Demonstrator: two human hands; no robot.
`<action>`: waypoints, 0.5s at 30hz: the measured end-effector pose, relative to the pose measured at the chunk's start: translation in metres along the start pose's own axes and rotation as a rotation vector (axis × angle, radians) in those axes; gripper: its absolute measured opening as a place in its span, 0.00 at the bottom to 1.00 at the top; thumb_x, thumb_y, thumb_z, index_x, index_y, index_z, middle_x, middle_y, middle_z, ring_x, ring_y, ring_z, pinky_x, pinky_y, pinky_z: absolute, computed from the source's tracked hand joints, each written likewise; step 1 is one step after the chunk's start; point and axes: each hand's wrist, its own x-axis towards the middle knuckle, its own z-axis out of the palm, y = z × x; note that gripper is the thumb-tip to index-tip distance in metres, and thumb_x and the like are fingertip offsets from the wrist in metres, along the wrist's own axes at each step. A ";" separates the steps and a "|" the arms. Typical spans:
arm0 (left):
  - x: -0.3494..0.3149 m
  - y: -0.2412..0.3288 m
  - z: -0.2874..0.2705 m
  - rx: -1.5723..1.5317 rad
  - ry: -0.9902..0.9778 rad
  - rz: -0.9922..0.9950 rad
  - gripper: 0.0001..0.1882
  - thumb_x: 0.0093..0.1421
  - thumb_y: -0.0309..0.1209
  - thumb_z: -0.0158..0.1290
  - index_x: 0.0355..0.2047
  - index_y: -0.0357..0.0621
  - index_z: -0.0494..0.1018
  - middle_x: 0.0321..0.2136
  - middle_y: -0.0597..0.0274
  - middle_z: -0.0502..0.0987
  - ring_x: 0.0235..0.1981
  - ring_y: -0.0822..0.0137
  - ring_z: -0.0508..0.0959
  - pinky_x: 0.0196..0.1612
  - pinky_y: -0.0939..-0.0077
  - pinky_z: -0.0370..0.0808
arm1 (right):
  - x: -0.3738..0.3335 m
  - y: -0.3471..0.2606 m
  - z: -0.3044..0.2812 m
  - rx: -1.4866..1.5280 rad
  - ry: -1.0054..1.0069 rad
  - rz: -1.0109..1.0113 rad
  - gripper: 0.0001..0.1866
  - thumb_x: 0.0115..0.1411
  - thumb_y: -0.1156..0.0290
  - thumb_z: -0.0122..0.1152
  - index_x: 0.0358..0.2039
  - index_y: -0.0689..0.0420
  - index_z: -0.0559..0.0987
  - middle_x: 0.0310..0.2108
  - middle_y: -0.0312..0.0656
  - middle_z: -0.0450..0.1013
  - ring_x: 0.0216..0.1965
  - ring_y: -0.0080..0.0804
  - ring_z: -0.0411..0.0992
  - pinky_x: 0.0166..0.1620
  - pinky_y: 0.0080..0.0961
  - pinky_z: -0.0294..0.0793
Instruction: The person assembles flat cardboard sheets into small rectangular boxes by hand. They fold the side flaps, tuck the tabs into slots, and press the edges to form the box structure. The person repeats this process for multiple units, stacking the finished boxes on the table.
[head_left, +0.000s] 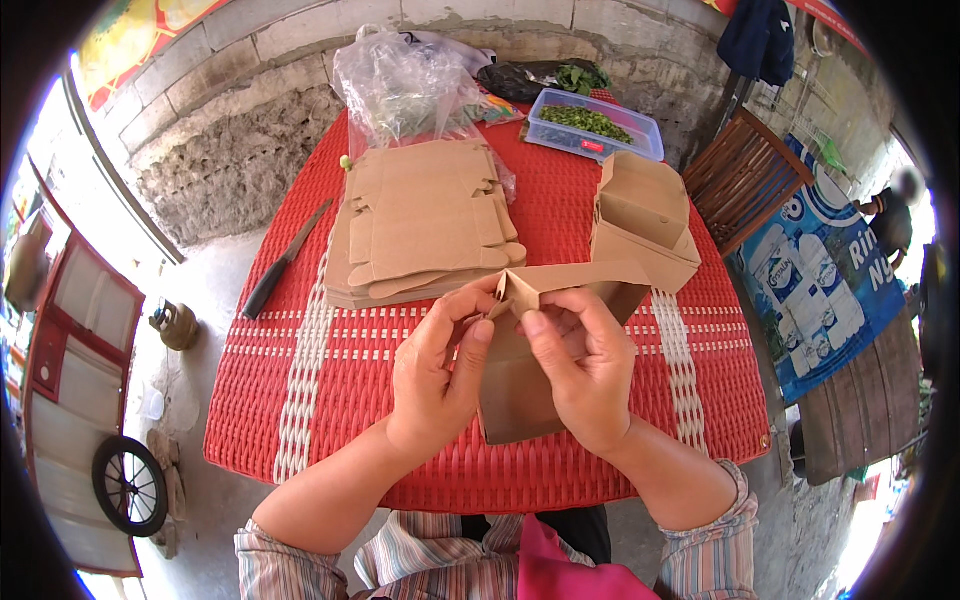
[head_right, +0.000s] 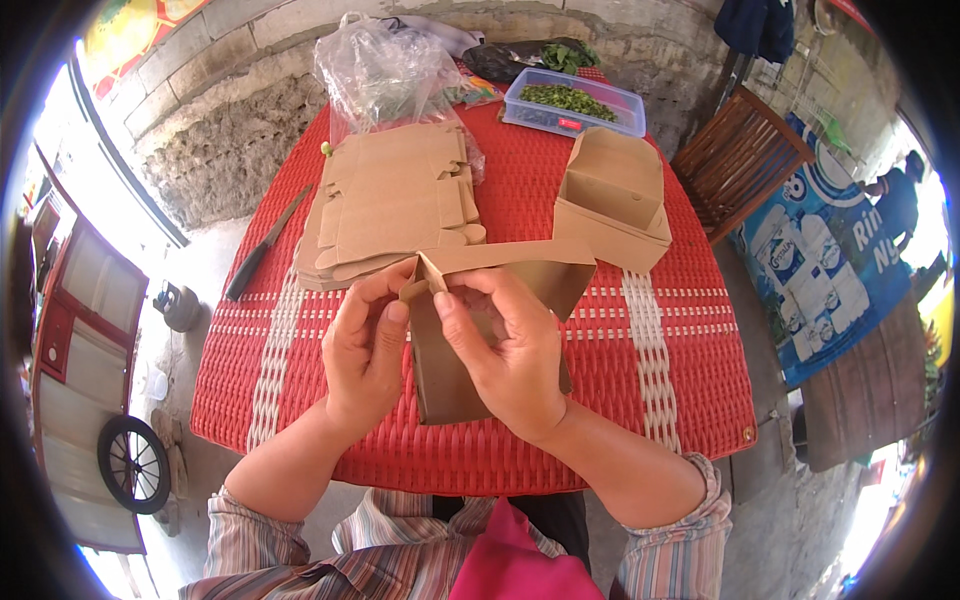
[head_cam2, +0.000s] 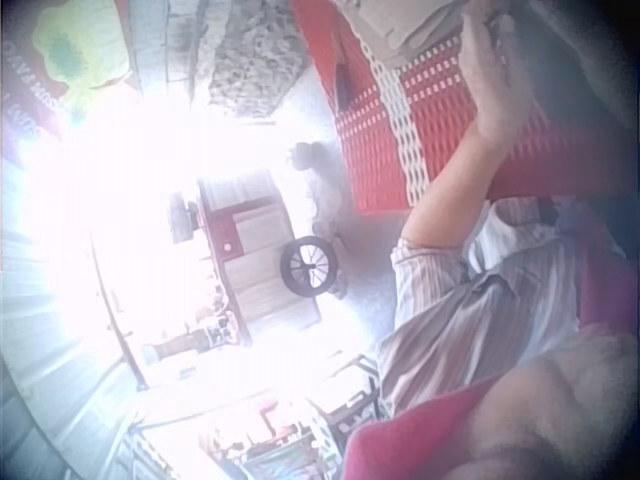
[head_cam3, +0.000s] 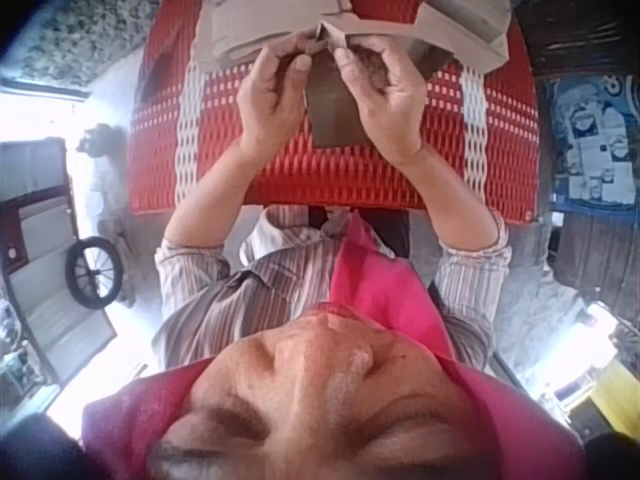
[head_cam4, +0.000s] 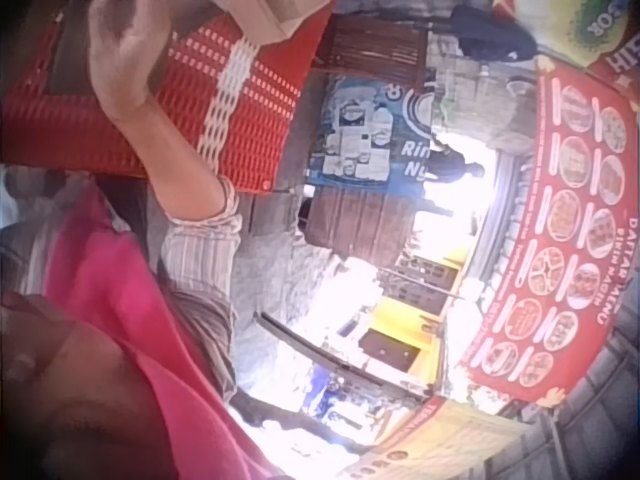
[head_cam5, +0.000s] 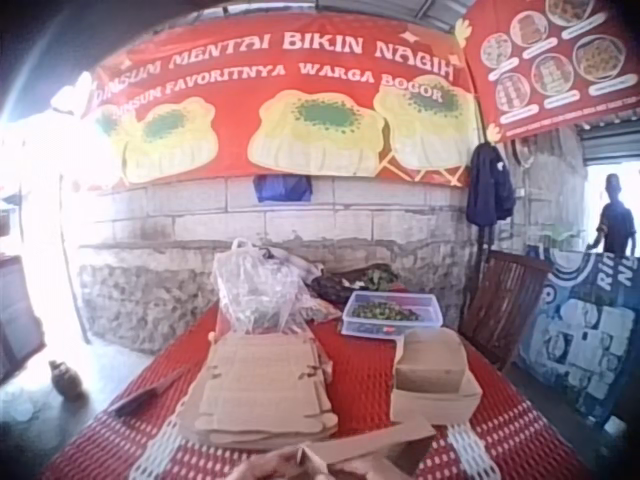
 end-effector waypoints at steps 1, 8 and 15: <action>-0.001 0.000 0.000 0.010 0.001 -0.013 0.12 0.68 0.24 0.46 0.48 0.31 0.69 0.46 0.50 0.77 0.39 0.67 0.78 0.44 0.77 0.74 | 0.000 -0.002 -0.001 0.012 0.002 -0.005 0.08 0.60 0.79 0.62 0.40 0.63 0.76 0.34 0.39 0.77 0.35 0.22 0.76 0.38 0.20 0.75; -0.003 0.005 -0.002 -0.030 -0.007 -0.082 0.15 0.69 0.25 0.45 0.54 0.32 0.68 0.43 0.53 0.77 0.39 0.73 0.76 0.44 0.79 0.73 | -0.002 -0.007 0.000 0.127 -0.007 0.119 0.05 0.61 0.80 0.61 0.38 0.63 0.77 0.35 0.36 0.77 0.38 0.19 0.76 0.41 0.17 0.75; -0.003 -0.002 -0.001 0.023 0.008 -0.023 0.12 0.66 0.21 0.47 0.48 0.31 0.69 0.46 0.49 0.77 0.40 0.65 0.79 0.45 0.76 0.74 | 0.001 -0.005 0.001 0.102 0.005 0.119 0.04 0.60 0.80 0.63 0.35 0.61 0.77 0.29 0.31 0.76 0.29 0.11 0.69 0.33 0.10 0.68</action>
